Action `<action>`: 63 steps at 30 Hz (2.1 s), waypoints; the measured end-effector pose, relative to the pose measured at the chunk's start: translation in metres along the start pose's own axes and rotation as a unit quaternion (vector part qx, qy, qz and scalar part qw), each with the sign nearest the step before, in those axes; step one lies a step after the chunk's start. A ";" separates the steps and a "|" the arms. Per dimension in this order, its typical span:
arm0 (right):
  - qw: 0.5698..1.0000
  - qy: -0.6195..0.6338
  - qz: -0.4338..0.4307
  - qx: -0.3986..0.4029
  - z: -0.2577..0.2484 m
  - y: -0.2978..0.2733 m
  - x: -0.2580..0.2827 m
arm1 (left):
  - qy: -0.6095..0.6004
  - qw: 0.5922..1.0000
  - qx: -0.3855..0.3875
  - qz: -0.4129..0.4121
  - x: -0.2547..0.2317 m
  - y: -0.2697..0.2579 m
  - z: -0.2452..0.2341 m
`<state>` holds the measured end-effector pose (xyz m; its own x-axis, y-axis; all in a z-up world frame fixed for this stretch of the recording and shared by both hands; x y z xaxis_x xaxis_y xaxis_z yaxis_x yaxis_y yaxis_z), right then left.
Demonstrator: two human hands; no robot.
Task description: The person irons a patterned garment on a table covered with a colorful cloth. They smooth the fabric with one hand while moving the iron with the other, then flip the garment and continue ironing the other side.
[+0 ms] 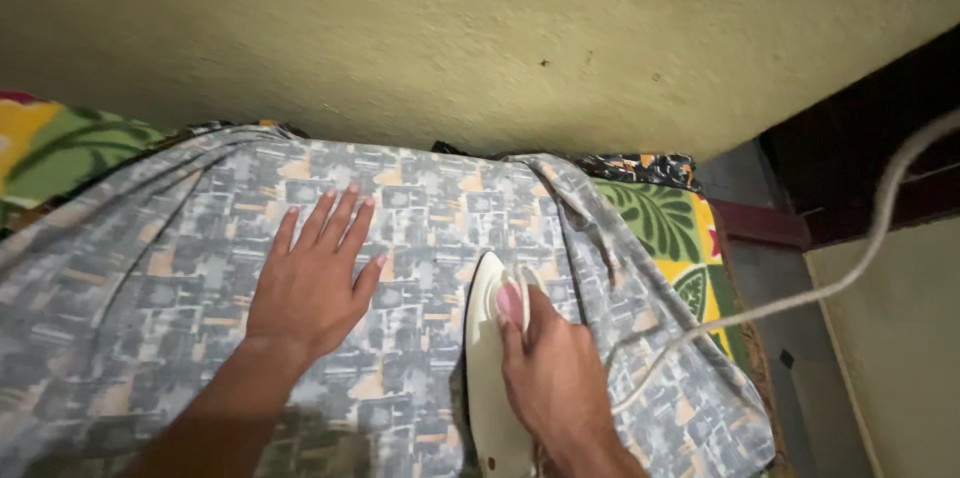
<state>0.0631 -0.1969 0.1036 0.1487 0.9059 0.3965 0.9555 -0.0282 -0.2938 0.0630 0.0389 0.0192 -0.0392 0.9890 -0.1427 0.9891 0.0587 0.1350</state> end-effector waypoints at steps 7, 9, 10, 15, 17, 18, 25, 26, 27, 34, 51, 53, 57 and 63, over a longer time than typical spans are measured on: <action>0.998 -0.007 -0.052 -0.035 0.003 0.058 0.036 | 0.019 0.999 0.002 -0.025 0.024 0.011 0.005; 0.998 -0.018 -0.045 -0.043 0.004 0.079 0.046 | 0.017 0.999 0.001 -0.032 0.030 0.018 0.005; 0.998 -0.021 -0.042 -0.046 0.005 0.089 0.052 | 0.017 0.999 0.005 -0.036 0.036 0.018 0.004; 0.994 -0.003 -0.093 -0.051 0.006 0.132 0.081 | 0.019 0.999 0.000 -0.037 0.049 0.028 -0.002; 0.993 0.007 -0.105 -0.046 0.009 0.147 0.088 | 0.014 0.999 -0.005 -0.034 0.046 0.026 -0.004; 0.993 0.012 -0.106 -0.044 0.012 0.154 0.091 | 0.009 0.999 -0.009 -0.029 0.046 0.028 -0.005; 0.990 0.038 -0.130 -0.046 0.021 0.144 0.089 | -0.012 0.999 -0.016 -0.027 0.050 0.021 -0.006; 0.988 0.029 -0.143 -0.058 0.017 0.138 0.091 | -0.012 0.999 -0.025 -0.018 0.049 0.020 -0.007; 0.985 0.019 -0.155 -0.070 0.014 0.131 0.094 | -0.022 1.000 -0.018 -0.010 0.045 0.024 -0.004; 0.996 0.027 -0.082 0.000 0.034 0.070 0.097 | -0.055 0.998 -0.013 0.018 0.060 -0.002 -0.011; 0.997 0.017 -0.066 -0.022 0.044 0.065 0.118 | -0.037 0.998 0.045 0.005 0.090 -0.023 -0.020; 0.994 0.031 -0.095 -0.032 0.051 0.079 0.135 | -0.035 0.995 0.089 -0.014 0.094 -0.024 -0.016; 0.994 0.003 -0.102 -0.039 0.050 0.083 0.145 | -0.012 0.991 0.134 -0.014 0.093 -0.021 -0.018; 0.998 0.005 -0.054 0.013 0.066 0.024 0.137 | 0.019 0.984 0.180 -0.004 0.097 -0.021 -0.018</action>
<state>0.0898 -0.0454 0.0931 0.0473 0.8989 0.4355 0.9592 0.0808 -0.2710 0.0359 0.1363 0.0202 -0.0455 0.9935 -0.1043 0.9748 0.0213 -0.2221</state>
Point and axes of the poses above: each hand's wrist, its own y-axis towards the middle knuckle, its own z-axis out of the palm, x = y × z, the point moved 10 cm from there along y, towards the middle knuckle, and after that the axes turned 1 degree about z, right-handed, at the moved point
